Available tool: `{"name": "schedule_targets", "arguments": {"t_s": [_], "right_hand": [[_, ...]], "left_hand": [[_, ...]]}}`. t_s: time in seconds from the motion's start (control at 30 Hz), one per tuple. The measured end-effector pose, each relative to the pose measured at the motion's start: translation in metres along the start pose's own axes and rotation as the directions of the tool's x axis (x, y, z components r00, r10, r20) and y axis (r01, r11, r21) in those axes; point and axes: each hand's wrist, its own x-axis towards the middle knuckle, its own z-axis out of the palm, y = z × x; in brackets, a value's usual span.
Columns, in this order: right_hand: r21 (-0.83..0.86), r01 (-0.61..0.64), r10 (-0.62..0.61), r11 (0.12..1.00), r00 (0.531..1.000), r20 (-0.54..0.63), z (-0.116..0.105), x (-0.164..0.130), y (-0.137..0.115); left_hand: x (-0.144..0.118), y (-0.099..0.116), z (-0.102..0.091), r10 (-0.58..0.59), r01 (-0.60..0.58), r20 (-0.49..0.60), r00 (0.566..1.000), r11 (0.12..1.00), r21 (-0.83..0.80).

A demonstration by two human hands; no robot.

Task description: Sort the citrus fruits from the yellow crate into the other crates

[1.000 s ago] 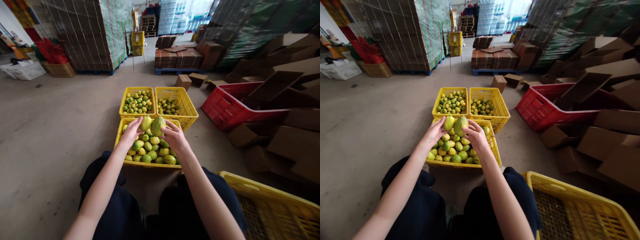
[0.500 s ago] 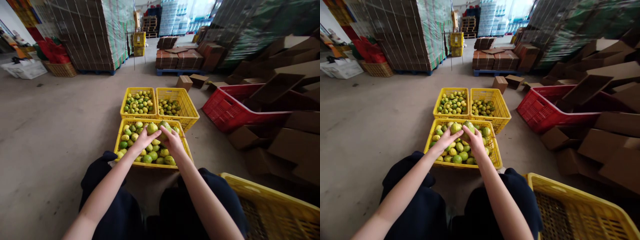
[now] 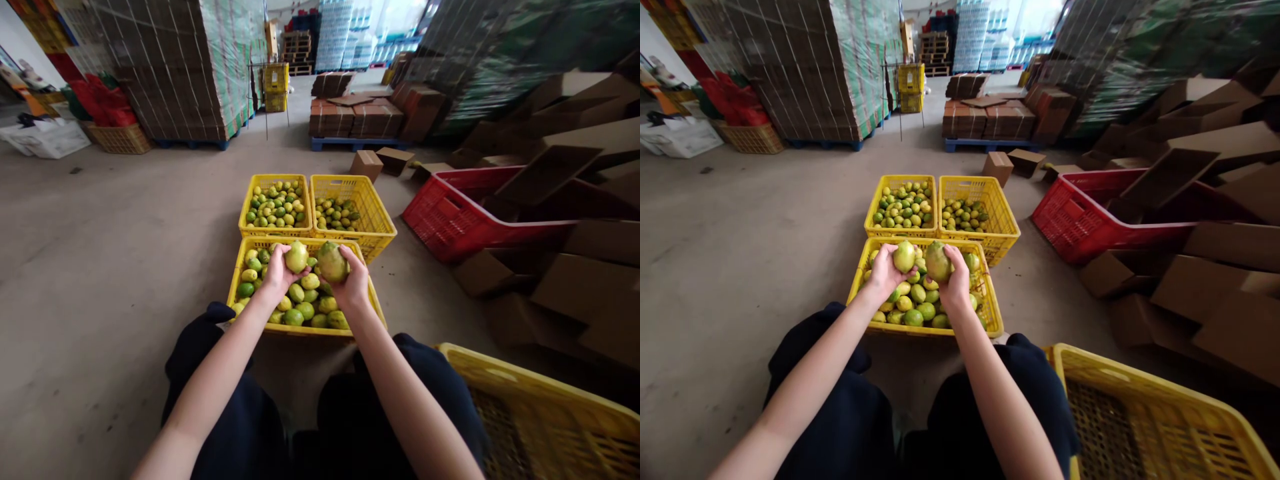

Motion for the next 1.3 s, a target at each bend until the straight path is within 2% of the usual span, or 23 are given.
{"name": "schedule_targets", "arguments": {"t_s": [0.1, 0.2, 0.27, 0.33, 0.4, 0.47, 0.7, 0.83, 1.03, 1.17, 1.3], "right_hand": [[0.009, -0.041, 0.041, 0.999, 0.999, -0.035, 0.003, -0.001, -0.001], [0.001, -0.037, 0.037, 0.999, 0.989, -0.14, 0.006, -0.001, 0.0], [-0.004, -0.061, 0.06, 0.998, 0.985, -0.165, 0.007, 0.0, 0.0], [-0.004, -0.157, 0.156, 0.988, 0.981, -0.118, 0.007, 0.0, -0.001], [0.001, -0.252, 0.252, 0.968, 0.966, -0.062, 0.009, -0.002, -0.002], [0.007, -0.3, 0.3, 0.954, 0.953, -0.044, 0.01, -0.004, -0.004], [0.051, -0.413, 0.416, 0.909, 0.908, -0.052, 0.008, -0.004, -0.008], [0.08, -0.477, 0.483, 0.875, 0.872, -0.078, 0.004, 0.0, -0.008], [0.049, -0.452, 0.454, 0.891, 0.885, -0.103, 0.005, 0.0, -0.005], [0.077, -0.437, 0.443, 0.896, 0.889, -0.114, 0.003, 0.0, -0.004], [0.102, -0.409, 0.415, 0.907, 0.909, -0.044, 0.001, 0.001, -0.003]], "left_hand": [[-0.002, -0.003, -0.001, 0.022, -0.024, 0.056, 0.998, 0.999, 0.028], [-0.004, -0.007, -0.001, 0.074, -0.083, 0.113, 0.991, 0.993, 0.084], [-0.004, -0.008, -0.001, 0.104, -0.11, 0.066, 0.992, 0.991, 0.082], [-0.003, -0.007, -0.001, 0.103, -0.102, -0.015, 0.995, 0.994, 0.05], [-0.001, -0.005, -0.003, 0.082, -0.081, -0.057, 0.995, 0.997, 0.014], [0.001, -0.003, -0.005, 0.066, -0.067, -0.056, 0.996, 0.998, -0.013], [-0.001, 0.002, -0.004, -0.079, 0.077, -0.005, 0.997, 0.983, -0.164], [-0.004, 0.004, -0.005, -0.146, 0.142, -0.01, 0.989, 0.978, -0.154], [-0.002, -0.001, -0.007, -0.07, 0.077, 0.055, 0.996, 0.988, -0.132], [0.0, -0.003, -0.006, -0.053, 0.055, 0.018, 0.998, 0.989, -0.134], [0.002, -0.002, -0.006, -0.127, 0.116, -0.048, 0.991, 0.976, -0.186]]}}
